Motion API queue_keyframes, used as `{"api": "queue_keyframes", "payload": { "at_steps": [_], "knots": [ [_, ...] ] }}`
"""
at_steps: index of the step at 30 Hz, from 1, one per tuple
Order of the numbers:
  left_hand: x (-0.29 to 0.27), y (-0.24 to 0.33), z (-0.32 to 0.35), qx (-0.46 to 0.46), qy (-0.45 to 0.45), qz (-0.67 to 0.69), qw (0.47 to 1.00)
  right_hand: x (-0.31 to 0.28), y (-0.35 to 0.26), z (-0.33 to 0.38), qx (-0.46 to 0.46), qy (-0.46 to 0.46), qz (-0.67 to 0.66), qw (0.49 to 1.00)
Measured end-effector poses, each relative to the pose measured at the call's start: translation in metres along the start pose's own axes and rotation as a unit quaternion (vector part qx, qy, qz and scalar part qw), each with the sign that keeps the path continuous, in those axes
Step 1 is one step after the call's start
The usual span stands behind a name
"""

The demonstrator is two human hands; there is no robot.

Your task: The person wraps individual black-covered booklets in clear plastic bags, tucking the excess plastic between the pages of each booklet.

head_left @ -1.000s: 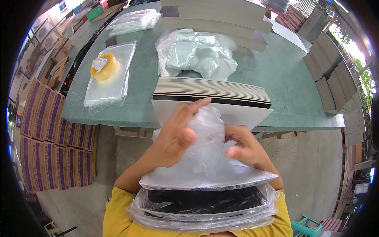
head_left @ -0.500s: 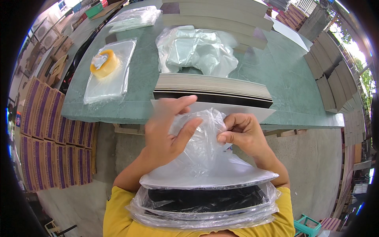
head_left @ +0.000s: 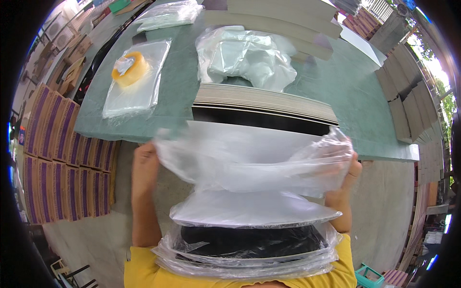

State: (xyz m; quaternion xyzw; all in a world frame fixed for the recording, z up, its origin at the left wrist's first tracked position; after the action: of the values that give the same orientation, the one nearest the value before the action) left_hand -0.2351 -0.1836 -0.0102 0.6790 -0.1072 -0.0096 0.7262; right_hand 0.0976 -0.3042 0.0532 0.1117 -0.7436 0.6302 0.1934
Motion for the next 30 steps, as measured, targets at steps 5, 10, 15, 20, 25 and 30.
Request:
{"api": "queue_keyframes", "payload": {
  "at_steps": [5, 10, 15, 20, 25, 30],
  "knots": [
    [-0.156, -0.002, 0.010, 0.237, 0.355, 0.159, 0.890, 0.010, 0.030, 0.000, 0.178, -0.027, -0.063, 0.982],
    [-0.066, 0.080, 0.016, 0.352, 0.210, 0.126, 0.904, 0.050, 0.035, -0.027, 0.220, -0.184, 0.182, 0.941],
    [0.074, 0.085, 0.009, 0.173, -0.321, 0.003, 0.931, 0.075, 0.033, -0.033, 0.226, -0.259, 0.232, 0.910],
    [0.121, 0.074, 0.017, 0.086, -0.352, -0.052, 0.931, 0.080, 0.029, -0.048, 0.167, -0.195, 0.295, 0.920],
    [0.104, 0.060, 0.014, 0.120, -0.280, -0.042, 0.952, 0.085, 0.051, -0.036, 0.197, -0.125, 0.055, 0.971],
    [-0.012, 0.064, -0.010, 0.155, 0.092, -0.306, 0.935, 0.059, 0.039, -0.027, 0.137, -0.109, 0.029, 0.984]
  ]
}}
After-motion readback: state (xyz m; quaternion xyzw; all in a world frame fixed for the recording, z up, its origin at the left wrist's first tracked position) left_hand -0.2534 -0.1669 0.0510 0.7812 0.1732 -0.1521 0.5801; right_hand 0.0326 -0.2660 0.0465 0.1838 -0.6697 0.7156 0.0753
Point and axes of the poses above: each hand's wrist, its own z-axis away from the middle knuckle, its own x-axis out of the palm, y = z × x, the point moved 3 cm from there along -z, towards the middle knuckle, and after that the axes turned 14 degrees about z, right-handed, at the moved point
